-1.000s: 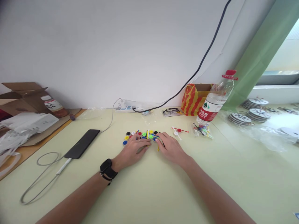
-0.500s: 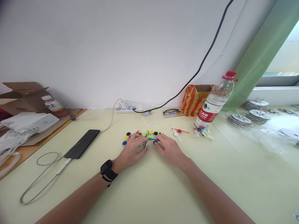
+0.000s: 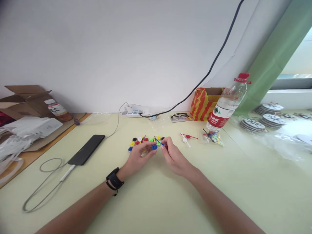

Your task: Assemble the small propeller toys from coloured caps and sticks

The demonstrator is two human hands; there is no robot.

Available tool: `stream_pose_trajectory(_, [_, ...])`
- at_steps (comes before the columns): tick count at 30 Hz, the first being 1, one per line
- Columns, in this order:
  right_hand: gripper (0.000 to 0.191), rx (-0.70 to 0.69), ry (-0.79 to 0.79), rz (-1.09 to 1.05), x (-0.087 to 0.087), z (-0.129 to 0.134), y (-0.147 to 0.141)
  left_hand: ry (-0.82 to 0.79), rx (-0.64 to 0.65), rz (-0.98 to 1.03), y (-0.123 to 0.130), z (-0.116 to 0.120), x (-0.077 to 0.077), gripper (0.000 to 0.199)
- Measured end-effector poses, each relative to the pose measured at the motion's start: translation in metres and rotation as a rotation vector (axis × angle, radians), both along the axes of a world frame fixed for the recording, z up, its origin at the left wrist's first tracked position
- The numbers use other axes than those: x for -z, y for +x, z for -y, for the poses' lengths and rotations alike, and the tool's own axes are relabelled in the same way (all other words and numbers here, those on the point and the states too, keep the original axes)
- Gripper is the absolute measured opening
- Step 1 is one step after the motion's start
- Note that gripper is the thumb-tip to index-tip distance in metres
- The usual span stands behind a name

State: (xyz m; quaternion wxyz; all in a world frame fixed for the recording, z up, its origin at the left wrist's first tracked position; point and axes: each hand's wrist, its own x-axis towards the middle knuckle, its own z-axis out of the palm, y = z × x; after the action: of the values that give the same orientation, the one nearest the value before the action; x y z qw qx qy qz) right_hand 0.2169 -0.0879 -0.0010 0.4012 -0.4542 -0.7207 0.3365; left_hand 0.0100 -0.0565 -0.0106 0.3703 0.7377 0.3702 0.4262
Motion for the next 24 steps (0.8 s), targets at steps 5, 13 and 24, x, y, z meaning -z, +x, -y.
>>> stream_pose_trajectory(5, [0.023,-0.055,0.133,-0.009,-0.0012,-0.0042,-0.0004,-0.133,0.08,0.127,-0.0002,-0.0007,0.0019,0.029])
stream_pose_trajectory(13, [0.032,-0.094,0.135,-0.099,-0.0006,-0.0001,-0.0052,-0.144,0.139,0.12,0.0004,0.0029,-0.0052,0.034])
stream_pose_trajectory(24, [0.024,-0.094,0.084,-0.104,-0.0009,-0.0002,-0.0058,-0.08,0.136,0.06,-0.0002,0.0045,-0.0053,0.027])
